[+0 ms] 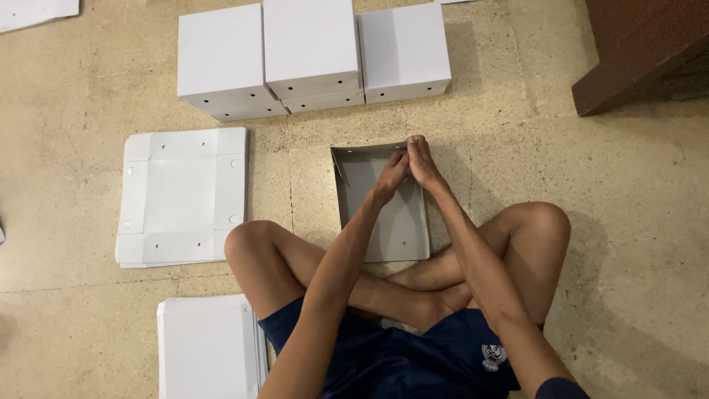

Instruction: Assembling a cardboard box by folding pre-cut cardboard sheets and tucking flaps into place.

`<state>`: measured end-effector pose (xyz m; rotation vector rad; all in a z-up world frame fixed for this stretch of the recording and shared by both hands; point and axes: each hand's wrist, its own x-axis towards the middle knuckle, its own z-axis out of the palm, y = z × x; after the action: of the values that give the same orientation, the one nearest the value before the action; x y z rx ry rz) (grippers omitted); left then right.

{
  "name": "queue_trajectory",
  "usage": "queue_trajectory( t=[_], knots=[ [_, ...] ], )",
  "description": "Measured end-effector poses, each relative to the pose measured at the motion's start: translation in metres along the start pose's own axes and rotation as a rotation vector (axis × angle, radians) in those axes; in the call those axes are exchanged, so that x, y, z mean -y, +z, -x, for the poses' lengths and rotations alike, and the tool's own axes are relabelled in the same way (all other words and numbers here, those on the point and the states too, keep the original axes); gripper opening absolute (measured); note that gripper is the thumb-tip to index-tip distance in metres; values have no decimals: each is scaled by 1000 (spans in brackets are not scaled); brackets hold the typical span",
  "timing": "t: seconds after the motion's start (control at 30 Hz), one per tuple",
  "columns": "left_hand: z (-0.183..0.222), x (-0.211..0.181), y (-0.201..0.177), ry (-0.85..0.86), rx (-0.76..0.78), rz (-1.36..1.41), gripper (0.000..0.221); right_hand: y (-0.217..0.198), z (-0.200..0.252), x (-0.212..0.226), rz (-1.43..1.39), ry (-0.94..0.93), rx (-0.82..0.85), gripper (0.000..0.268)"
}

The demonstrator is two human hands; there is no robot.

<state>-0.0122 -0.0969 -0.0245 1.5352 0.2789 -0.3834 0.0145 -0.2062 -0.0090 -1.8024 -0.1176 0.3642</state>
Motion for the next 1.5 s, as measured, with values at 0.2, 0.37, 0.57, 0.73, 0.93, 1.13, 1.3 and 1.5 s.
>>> queue_trajectory(
  t=[0.2, 0.37, 0.57, 0.73, 0.93, 1.13, 1.3, 1.5],
  knots=[
    [26, -29, 3, 55, -21, -46, 73, -5, 33, 46, -128, -3, 62, 84],
    [41, -39, 10, 97, -69, 15, 65, -5, 47, 45, -154, -15, 24, 72],
    [43, -41, 9, 88, -77, 86, 60, -9, 48, 40, -149, 13, 13, 68],
    [31, -27, 8, 92, -62, 121, 62, -12, 51, 46, -157, 53, 6, 66],
    [33, -28, 6, 72, -43, 131, 64, -15, 62, 66, -181, 84, -39, 58],
    [27, -18, 6, 92, -33, 164, 61, -17, 63, 74, -150, 103, -58, 57],
    [27, -20, 6, 104, -13, 191, 62, -13, 57, 58, -165, 68, -97, 53],
    [26, -17, 5, 113, 0, 193, 63, -14, 47, 33, -237, 15, -65, 52]
  ],
)
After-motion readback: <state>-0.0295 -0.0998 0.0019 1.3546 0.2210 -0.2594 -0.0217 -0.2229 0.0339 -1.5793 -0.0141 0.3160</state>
